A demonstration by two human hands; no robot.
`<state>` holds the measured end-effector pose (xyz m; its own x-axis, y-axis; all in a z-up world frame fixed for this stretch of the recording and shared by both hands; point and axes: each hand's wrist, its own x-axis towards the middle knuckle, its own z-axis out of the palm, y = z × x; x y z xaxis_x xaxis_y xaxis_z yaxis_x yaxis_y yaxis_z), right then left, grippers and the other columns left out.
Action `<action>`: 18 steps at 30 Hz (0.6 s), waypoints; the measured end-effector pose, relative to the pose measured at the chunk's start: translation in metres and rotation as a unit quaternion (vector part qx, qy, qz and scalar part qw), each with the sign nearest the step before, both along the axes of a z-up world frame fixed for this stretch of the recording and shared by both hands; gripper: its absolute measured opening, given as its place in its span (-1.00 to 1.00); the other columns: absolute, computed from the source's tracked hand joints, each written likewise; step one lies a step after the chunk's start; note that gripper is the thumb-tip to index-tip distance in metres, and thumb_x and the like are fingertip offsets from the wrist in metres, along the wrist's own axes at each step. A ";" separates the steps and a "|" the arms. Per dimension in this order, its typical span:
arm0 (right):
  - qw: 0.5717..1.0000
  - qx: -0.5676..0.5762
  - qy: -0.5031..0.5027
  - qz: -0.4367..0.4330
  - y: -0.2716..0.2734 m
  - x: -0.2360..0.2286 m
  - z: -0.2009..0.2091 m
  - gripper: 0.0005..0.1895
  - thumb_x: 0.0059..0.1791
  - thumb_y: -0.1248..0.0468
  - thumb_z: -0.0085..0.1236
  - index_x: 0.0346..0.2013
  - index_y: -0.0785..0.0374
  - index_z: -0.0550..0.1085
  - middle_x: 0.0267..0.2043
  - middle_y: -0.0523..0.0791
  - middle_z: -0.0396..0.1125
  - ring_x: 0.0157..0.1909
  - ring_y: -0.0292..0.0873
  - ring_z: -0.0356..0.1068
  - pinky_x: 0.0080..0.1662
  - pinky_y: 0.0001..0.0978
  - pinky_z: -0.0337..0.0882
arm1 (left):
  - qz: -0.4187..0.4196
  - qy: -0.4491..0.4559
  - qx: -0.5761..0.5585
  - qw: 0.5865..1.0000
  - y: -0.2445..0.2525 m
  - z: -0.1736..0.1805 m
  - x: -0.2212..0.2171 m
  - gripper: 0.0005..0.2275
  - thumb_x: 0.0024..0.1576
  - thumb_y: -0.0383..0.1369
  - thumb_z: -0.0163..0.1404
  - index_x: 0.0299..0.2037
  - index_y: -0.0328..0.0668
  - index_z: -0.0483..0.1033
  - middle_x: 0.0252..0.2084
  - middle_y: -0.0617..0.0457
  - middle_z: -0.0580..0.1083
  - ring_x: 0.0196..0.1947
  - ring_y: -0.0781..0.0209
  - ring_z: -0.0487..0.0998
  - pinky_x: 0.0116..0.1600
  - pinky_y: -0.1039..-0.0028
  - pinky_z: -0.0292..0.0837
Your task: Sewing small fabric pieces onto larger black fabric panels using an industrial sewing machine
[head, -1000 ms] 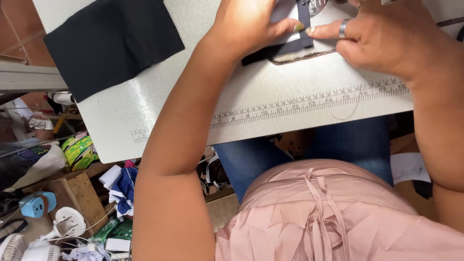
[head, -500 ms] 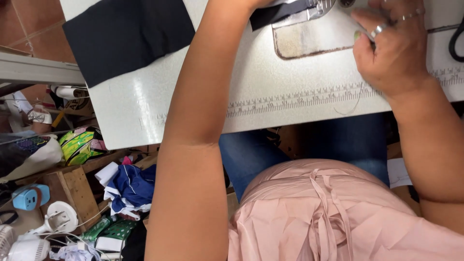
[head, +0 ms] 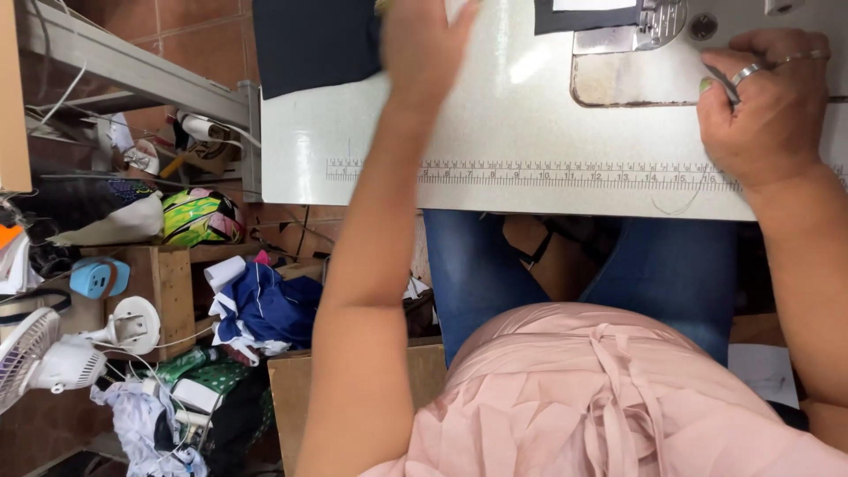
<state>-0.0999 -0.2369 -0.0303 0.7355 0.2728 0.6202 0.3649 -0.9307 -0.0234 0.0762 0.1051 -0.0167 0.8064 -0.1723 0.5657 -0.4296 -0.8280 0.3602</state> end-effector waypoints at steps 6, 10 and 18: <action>1.000 0.010 0.006 -0.013 -0.002 -0.003 -0.002 -0.66 -0.05 0.44 0.20 0.00 0.35 0.70 0.04 0.00 0.38 0.07 0.05 0.28 0.13 -0.22 0.36 | -0.045 0.122 -0.017 0.991 0.051 0.016 -0.023 -0.86 0.00 -0.36 0.12 -0.53 -0.05 0.41 -0.37 0.13 0.31 -0.33 0.24 0.35 -0.32 0.42 0.33; 1.000 0.011 -0.004 -0.009 -0.003 0.001 -0.003 -0.65 -0.08 0.43 0.19 -0.02 0.35 0.70 0.01 0.00 0.41 0.05 0.04 0.35 0.18 -0.21 0.31 | -0.125 0.088 -0.012 0.988 0.068 0.007 0.004 -0.90 -0.02 -0.43 0.12 -0.55 -0.14 0.51 -0.47 0.09 0.37 -0.40 0.19 0.39 -0.33 0.36 0.29; 0.999 0.035 0.005 0.002 0.000 0.002 0.002 -0.67 -0.09 0.46 0.18 -0.05 0.39 0.68 -0.01 0.02 0.37 0.00 0.05 0.31 0.15 -0.17 0.29 | -0.220 0.203 -0.142 0.944 0.045 0.065 -0.025 -0.78 0.17 -0.25 -0.07 -0.14 -0.18 0.54 -0.26 0.16 0.55 -0.28 0.40 0.47 -0.18 0.53 0.34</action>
<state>-0.0975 -0.2367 -0.0283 0.7412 0.2327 0.6297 0.3685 -0.9251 -0.0919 0.0512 0.1504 0.0485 0.8523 -0.4285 0.3000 -0.4886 -0.4475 0.7490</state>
